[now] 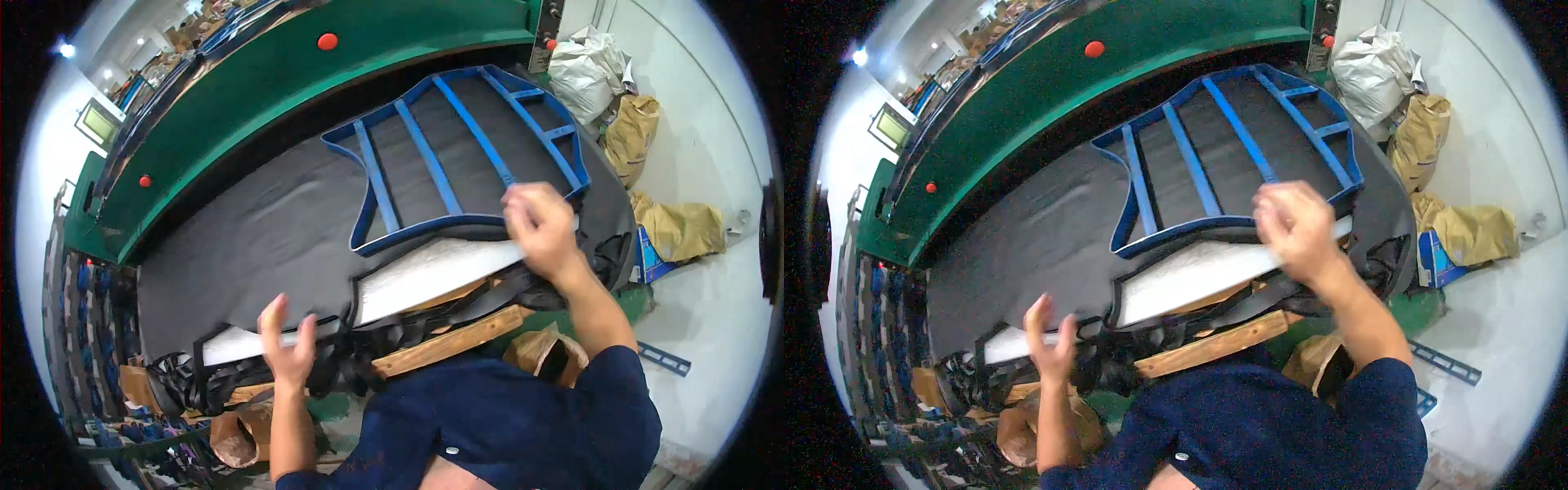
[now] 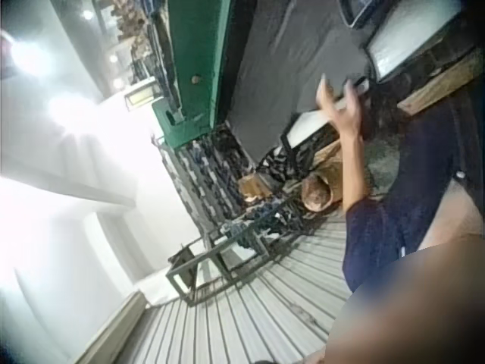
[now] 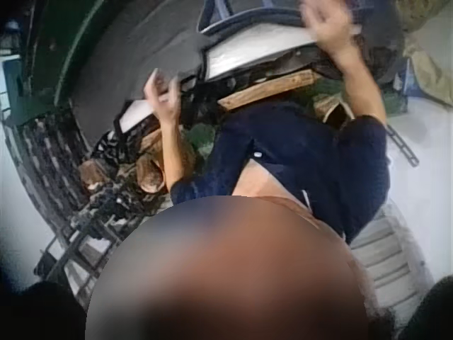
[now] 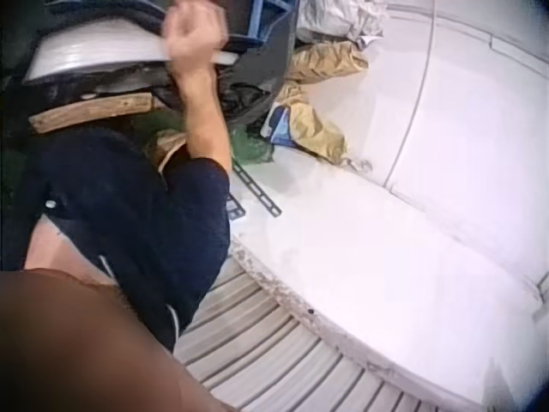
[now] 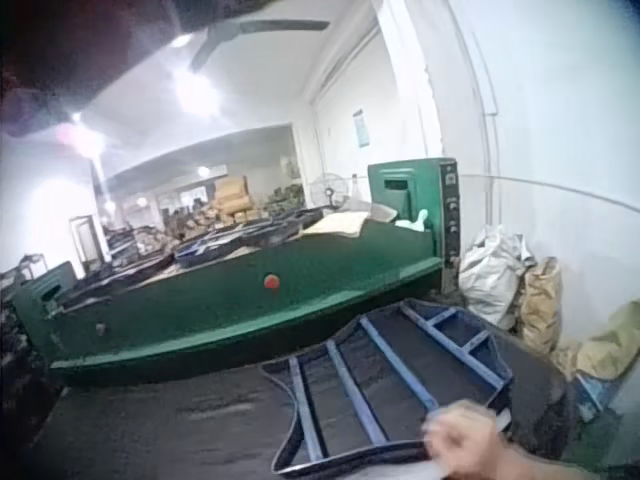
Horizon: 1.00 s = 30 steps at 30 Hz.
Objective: Using a die-cutting machine to cut shapes out of black material sheets.
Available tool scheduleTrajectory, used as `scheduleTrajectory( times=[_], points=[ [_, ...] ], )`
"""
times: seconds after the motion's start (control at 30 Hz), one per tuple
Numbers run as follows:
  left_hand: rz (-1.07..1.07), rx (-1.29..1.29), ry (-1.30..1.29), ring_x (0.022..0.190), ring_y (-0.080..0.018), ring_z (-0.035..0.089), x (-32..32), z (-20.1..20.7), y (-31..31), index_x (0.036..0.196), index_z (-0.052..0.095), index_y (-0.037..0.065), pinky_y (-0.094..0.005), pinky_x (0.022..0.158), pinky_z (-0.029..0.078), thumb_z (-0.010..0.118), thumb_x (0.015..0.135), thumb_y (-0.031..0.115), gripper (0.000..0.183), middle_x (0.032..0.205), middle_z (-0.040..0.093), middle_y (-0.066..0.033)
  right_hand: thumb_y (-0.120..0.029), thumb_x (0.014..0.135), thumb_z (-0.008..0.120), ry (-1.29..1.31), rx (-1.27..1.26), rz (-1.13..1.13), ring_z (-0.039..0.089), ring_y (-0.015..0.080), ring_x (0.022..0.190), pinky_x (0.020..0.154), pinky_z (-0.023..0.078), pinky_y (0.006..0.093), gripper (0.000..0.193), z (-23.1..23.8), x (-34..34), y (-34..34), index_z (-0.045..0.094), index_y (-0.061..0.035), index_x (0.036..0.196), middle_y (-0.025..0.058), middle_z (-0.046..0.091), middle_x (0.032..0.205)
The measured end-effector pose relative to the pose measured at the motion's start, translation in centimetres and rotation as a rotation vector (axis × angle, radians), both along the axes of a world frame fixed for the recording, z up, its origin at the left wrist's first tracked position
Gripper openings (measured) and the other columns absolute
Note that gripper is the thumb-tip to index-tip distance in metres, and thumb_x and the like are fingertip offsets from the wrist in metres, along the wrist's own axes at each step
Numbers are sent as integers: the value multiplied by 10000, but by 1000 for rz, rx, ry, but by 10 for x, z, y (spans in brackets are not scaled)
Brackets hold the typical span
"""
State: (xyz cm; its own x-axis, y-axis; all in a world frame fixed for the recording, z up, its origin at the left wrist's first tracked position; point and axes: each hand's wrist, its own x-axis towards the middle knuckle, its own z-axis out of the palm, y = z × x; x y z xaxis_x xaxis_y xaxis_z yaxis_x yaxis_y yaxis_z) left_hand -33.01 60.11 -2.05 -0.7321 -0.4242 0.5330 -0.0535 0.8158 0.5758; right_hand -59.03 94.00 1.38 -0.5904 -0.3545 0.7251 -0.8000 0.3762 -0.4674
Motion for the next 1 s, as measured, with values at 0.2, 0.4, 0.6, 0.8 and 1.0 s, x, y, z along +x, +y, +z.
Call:
scheduleTrajectory(
  times=[0.2,0.4,0.6,0.8,1.0],
  points=[
    [-209,-139,-317,1141,-335,574,-137,-16,18,1273,574,-6,-405,978,455,846,731,175,632,1270,606,-191,-216,852,667,-211,361,-364,589,358,1112,955,460,452,436,-24,-106,90,605,4,1223,189,651,1145],
    [-214,-75,-350,1143,-362,551,-142,-16,18,991,693,-9,-424,979,440,845,718,180,365,1267,613,-182,-115,846,632,-307,216,-345,607,387,1022,836,509,477,322,-21,-108,93,630,-6,1148,210,656,1006],
    [-195,-52,-393,1149,-356,555,-146,-10,19,1021,696,-3,-423,989,438,822,735,161,352,1249,629,-186,-88,853,616,-330,165,-288,596,376,1058,885,502,473,321,-31,-112,98,626,19,1155,206,660,1014],
    [-190,-24,-404,1154,-345,565,-143,-6,17,1023,696,-6,-408,980,446,806,750,159,338,1247,631,-187,-87,854,619,-361,171,-313,588,377,1080,886,506,474,328,-25,-103,95,629,13,1166,218,660,1006],
    [-204,-36,-433,1124,-331,583,-144,-5,16,1016,686,-21,-379,948,467,813,746,160,349,1214,638,-181,-116,863,595,-373,170,-319,590,379,1097,914,496,482,334,-31,-103,94,631,9,1171,227,662,1033]
  ],
)
